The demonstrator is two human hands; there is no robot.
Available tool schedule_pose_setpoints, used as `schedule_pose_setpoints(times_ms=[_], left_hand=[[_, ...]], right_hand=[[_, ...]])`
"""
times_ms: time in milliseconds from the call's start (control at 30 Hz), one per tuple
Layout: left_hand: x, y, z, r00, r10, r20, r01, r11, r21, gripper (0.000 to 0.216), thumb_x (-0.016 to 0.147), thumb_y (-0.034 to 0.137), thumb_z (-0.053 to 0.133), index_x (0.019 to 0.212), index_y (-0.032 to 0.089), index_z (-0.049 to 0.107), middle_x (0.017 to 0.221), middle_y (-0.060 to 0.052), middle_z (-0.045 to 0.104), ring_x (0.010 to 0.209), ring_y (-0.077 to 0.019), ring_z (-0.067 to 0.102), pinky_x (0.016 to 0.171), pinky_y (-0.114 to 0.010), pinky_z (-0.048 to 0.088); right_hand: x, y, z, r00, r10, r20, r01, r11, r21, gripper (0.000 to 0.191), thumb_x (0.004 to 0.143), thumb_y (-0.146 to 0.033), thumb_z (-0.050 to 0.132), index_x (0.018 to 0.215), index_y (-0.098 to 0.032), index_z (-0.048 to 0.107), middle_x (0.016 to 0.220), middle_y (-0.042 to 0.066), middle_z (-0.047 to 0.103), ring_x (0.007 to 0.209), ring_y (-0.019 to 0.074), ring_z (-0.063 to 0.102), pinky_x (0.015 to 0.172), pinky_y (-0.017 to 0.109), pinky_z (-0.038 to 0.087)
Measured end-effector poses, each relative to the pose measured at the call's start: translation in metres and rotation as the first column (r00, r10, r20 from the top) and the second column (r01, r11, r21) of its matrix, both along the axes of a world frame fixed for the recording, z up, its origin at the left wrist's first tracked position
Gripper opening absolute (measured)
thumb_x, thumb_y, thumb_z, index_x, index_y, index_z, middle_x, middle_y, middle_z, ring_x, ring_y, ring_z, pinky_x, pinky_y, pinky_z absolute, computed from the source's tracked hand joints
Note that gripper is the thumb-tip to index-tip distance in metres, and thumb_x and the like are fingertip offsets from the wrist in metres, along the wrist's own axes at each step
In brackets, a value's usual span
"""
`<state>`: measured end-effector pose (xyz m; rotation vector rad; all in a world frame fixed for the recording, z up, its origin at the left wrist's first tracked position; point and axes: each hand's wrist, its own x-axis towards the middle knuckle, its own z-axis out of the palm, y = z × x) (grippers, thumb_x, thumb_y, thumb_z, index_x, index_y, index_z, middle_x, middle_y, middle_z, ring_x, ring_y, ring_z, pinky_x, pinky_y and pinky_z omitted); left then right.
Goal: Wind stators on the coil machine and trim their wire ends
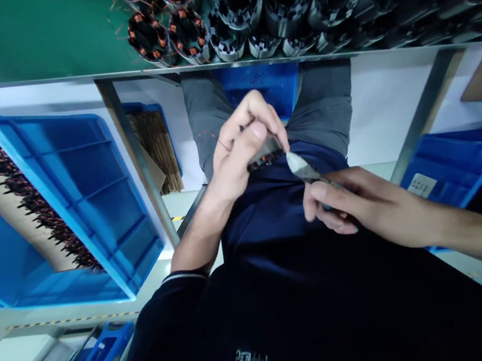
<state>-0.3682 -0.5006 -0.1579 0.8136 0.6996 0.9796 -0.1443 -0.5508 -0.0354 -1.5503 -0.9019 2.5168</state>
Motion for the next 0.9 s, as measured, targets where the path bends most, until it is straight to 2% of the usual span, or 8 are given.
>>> schedule_pose_setpoints(times_ms=[67,167,233,433,567,667,833,900], left_hand=[[0.013,-0.006,0.0,0.99,0.134,0.048,-0.127,0.982,-0.141,0.059,0.105,0.084,0.068,0.094,0.026,0.07,0.081,-0.007,0.075,0.063,-0.0195,0.063,0.047,-0.032,0.042],[0.026,-0.01,0.011,0.98,0.176,0.09,-0.136,0.931,-0.339,0.064,0.1,0.09,0.07,0.091,0.027,0.065,0.077,-0.004,0.07,0.048,-0.013,0.042,0.037,-0.031,0.022],[0.028,-0.011,0.02,0.978,0.176,0.108,-0.122,0.914,-0.387,0.062,0.103,0.088,0.068,0.093,0.027,0.066,0.081,-0.004,0.072,0.047,-0.0114,0.036,0.037,-0.031,0.018],[0.028,-0.014,0.032,0.983,0.163,0.082,-0.119,0.913,-0.391,0.061,0.105,0.087,0.061,0.093,0.028,0.069,0.084,-0.008,0.076,0.065,-0.0212,0.058,0.055,-0.035,0.048],[0.03,-0.013,0.031,0.986,0.164,-0.015,-0.157,0.908,-0.389,0.067,0.096,0.096,0.065,0.089,0.03,0.07,0.082,-0.011,0.077,0.075,-0.0287,0.069,0.063,-0.041,0.056],[0.032,-0.014,0.031,0.981,0.193,-0.023,-0.188,0.91,-0.37,0.067,0.093,0.097,0.07,0.088,0.03,0.07,0.081,-0.01,0.076,0.077,-0.0294,0.072,0.063,-0.042,0.058],[0.037,-0.022,0.032,0.953,0.302,-0.012,-0.294,0.919,-0.262,0.043,0.107,0.07,0.075,0.095,0.029,0.071,0.088,-0.005,0.073,0.076,-0.0222,0.074,0.049,-0.032,0.046],[0.039,-0.027,0.031,0.942,0.33,-0.059,-0.335,0.926,-0.173,0.038,0.112,0.064,0.072,0.097,0.029,0.07,0.088,-0.003,0.073,0.076,-0.0207,0.071,0.052,-0.033,0.048]], right_hand=[[0.004,0.002,0.01,0.998,0.008,0.066,-0.014,0.996,0.089,0.044,0.107,-0.067,0.078,0.124,-0.026,0.08,0.089,0.003,0.073,0.077,0.0188,0.067,0.074,0.031,0.062],[0.01,0.004,0.023,0.997,0.06,0.042,-0.065,0.99,0.127,0.056,0.108,-0.063,0.074,0.158,-0.038,0.071,0.118,0.007,0.081,0.101,0.0258,0.076,0.093,0.04,0.069],[0.011,0.005,0.027,0.995,0.096,-0.008,-0.095,0.99,0.107,0.059,0.111,-0.061,0.067,0.166,-0.041,0.067,0.127,0.008,0.082,0.109,0.0277,0.078,0.102,0.045,0.07],[0.012,0.01,0.03,0.989,0.146,-0.016,-0.145,0.989,0.03,0.073,0.107,-0.055,0.068,0.179,-0.042,0.059,0.142,0.01,0.08,0.14,0.035,0.075,0.12,0.054,0.066],[0.013,0.011,0.034,0.993,0.12,-0.016,-0.12,0.993,0.023,0.074,0.107,-0.055,0.068,0.179,-0.043,0.059,0.141,0.009,0.081,0.137,0.0337,0.076,0.116,0.051,0.068],[0.013,0.012,0.032,0.993,0.115,-0.034,-0.114,0.993,0.03,0.069,0.108,-0.054,0.068,0.175,-0.042,0.063,0.137,0.009,0.083,0.128,0.0319,0.079,0.109,0.047,0.07],[0.009,0.009,0.016,0.997,0.039,0.061,-0.045,0.994,0.103,0.054,0.107,-0.039,0.061,0.158,-0.034,0.079,0.121,0.008,0.085,0.114,0.0291,0.079,0.105,0.045,0.068],[0.008,0.006,0.008,0.994,0.021,0.11,-0.038,0.988,0.152,0.047,0.109,-0.039,0.062,0.15,-0.031,0.084,0.108,0.006,0.084,0.098,0.0251,0.077,0.096,0.042,0.067]])
